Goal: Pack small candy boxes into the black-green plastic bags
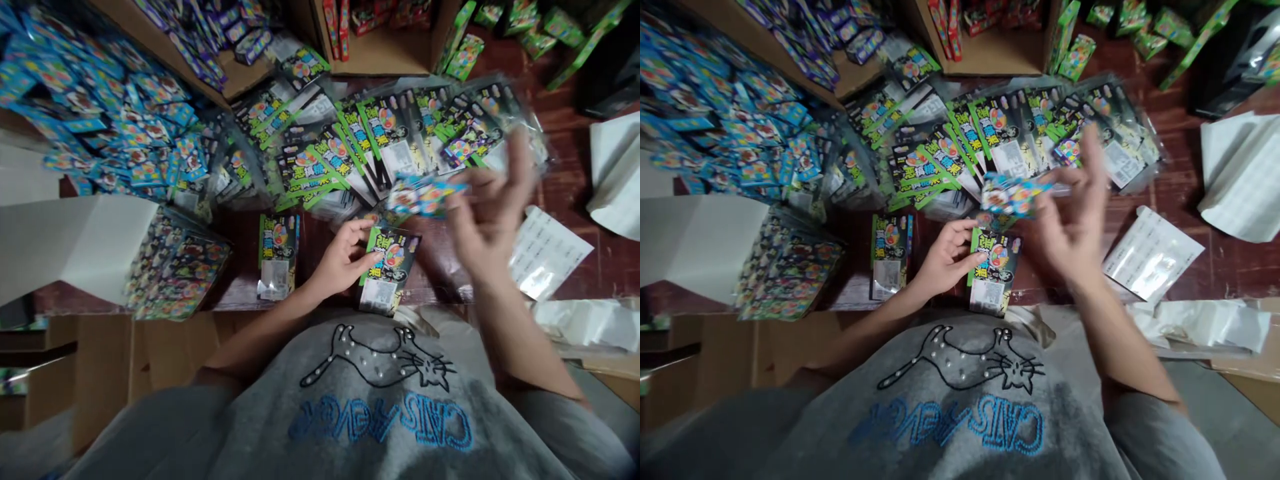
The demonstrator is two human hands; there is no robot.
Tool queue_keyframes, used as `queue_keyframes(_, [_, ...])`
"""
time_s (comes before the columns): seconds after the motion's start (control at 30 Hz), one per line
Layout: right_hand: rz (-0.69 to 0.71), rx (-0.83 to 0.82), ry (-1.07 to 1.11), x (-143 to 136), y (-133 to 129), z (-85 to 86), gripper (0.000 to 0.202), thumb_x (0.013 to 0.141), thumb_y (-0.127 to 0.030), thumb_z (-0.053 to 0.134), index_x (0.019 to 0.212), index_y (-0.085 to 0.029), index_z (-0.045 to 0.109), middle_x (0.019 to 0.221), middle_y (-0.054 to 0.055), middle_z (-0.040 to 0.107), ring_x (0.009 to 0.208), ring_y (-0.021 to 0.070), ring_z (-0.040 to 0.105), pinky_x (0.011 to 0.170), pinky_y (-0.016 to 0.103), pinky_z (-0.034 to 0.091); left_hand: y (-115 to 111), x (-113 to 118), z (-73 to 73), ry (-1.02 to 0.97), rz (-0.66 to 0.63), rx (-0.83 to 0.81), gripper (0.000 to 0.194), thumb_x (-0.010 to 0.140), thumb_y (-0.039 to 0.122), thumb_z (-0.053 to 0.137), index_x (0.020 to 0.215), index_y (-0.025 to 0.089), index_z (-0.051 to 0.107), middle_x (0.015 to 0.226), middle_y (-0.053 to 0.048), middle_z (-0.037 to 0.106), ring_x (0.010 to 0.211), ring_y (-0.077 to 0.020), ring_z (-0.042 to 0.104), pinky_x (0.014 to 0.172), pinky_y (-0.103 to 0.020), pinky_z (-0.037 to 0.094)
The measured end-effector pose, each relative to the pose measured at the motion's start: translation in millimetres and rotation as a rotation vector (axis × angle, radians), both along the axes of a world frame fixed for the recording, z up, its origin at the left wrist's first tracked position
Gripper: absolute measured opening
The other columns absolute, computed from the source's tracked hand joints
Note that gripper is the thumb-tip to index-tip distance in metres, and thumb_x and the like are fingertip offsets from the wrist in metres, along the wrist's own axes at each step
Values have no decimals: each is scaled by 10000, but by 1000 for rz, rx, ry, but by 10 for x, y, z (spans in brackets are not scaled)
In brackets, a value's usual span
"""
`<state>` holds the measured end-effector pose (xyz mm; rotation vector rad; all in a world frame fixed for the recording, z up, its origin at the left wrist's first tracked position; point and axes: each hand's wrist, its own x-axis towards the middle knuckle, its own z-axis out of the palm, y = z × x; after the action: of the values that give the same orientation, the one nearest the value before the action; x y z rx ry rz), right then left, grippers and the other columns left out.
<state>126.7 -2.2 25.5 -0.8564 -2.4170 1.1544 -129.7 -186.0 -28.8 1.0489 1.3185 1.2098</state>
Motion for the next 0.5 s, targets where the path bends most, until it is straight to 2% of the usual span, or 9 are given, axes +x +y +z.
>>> queue_keyframes(0.07, [-3,-56,-1,-221,-249,-50,898,949,-543,734,1724,-400,303,1596,117,597,1277,359,693,882,470,613,-21,32,7,-8,-16,-15,585,918,334,800,1385,230,464,1204,-83,739,1070,-197,748,880,-315,609])
queue_keyframes(0.17, [-174,-126,104,-397,-589,-170,953,1008,-543,633,1749,-467,38,1515,115,629,1269,360,676,933,534,618,-100,32,-8,-16,-10,-41,612,902,336,820,1381,230,454,1178,-77,736,1058,-203,752,871,-321,610])
queue_keyframes(0.23, [-268,-185,203,-385,-737,-237,944,1033,-534,587,1738,-483,-39,1453,123,653,1229,344,673,981,550,610,-156,26,-26,-20,-1,-44,611,901,319,815,1379,232,445,1185,-77,735,1083,-210,749,881,-328,612])
queue_keyframes(0.3, [-240,-244,235,-301,-771,-268,933,1028,-531,604,1742,-476,6,1400,120,671,1176,324,676,1006,538,606,-194,29,-34,-24,-2,-40,614,907,302,805,1392,236,434,1195,-75,732,1083,-207,749,898,-334,617])
queue_keyframes(0.37, [-140,-272,197,-199,-698,-254,923,1018,-529,628,1751,-444,73,1348,101,687,1126,300,686,1006,521,611,-208,42,-22,-33,-10,-31,663,908,295,805,1441,245,413,1190,-67,725,1062,-202,750,898,-335,625])
queue_keyframes(0.43, [-37,-264,130,-139,-573,-198,906,1020,-520,631,1756,-414,114,1338,83,695,1112,281,694,1028,519,607,-207,57,9,-44,-23,-25,744,908,291,807,1516,267,379,1178,-57,712,1043,-203,749,887,-335,636])
queue_keyframes(0.5, [48,-201,64,-162,-452,-110,904,1000,-526,664,1753,-386,184,1394,80,689,1185,299,684,1079,549,582,-198,70,47,-38,-42,-28,773,911,288,803,1556,288,378,1188,-60,697,1053,-213,743,893,-344,645])
